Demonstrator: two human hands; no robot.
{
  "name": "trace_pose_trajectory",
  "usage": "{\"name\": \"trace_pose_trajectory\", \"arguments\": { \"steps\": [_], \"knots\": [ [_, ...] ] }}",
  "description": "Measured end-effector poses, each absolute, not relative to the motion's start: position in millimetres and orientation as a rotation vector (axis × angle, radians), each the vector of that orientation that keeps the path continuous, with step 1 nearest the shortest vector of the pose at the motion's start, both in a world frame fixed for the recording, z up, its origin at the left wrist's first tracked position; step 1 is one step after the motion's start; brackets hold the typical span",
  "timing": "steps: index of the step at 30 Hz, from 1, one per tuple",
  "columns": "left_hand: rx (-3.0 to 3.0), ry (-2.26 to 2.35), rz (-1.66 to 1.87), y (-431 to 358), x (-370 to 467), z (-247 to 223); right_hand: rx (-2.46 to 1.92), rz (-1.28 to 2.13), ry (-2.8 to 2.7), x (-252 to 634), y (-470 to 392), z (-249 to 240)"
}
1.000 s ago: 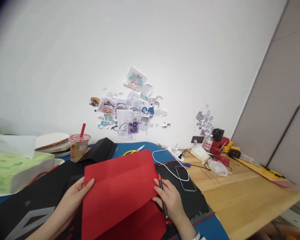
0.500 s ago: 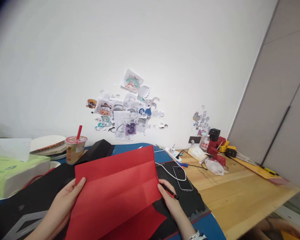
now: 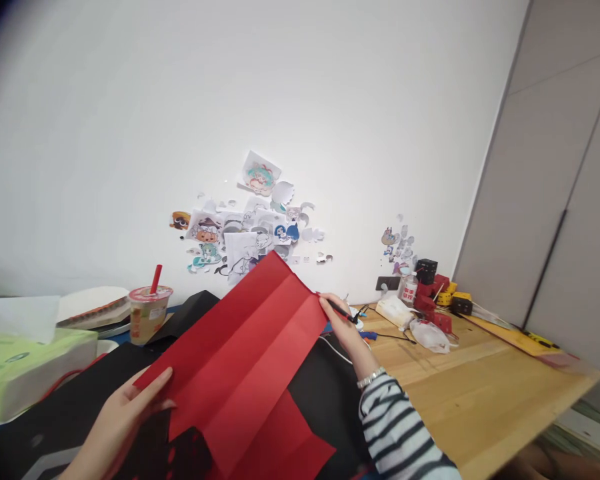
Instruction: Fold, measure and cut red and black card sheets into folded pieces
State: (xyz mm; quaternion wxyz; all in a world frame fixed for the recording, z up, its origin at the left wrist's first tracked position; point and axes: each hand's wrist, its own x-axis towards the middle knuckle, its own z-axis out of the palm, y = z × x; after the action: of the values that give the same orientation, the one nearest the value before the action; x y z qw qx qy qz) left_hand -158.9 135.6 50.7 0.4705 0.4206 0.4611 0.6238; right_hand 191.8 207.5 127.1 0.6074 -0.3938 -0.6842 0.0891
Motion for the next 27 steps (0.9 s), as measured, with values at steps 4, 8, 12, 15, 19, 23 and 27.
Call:
{"name": "trace_pose_trajectory", "arguments": {
  "steps": [4, 8, 12, 15, 19, 23, 27],
  "knots": [
    [1.147, 1.190, 1.515, 137, -172, 51, -0.874, 0.223, -1.729, 170, 220, 179],
    [1.285, 1.291, 1.497, 140, -176, 53, -0.833, 0.225, -1.856, 141, 230, 209],
    [1.378, 1.395, 1.547, 144, -173, 52, -0.838, 0.213, -1.839, 117, 243, 213],
    [1.378, 1.490, 1.635, 145, -175, 48, -0.885, 0.187, -1.696, 109, 249, 199],
    [1.353, 1.576, 1.714, 145, -180, 44, -0.897, 0.274, -1.648, 113, 238, 153],
    [1.346, 1.610, 1.753, 145, -181, 43, -0.864, 0.454, -1.780, 125, 215, 88],
    [1.361, 1.619, 1.779, 146, -178, 44, -0.812, 0.584, -1.823, 131, 206, 35]
  ]
}}
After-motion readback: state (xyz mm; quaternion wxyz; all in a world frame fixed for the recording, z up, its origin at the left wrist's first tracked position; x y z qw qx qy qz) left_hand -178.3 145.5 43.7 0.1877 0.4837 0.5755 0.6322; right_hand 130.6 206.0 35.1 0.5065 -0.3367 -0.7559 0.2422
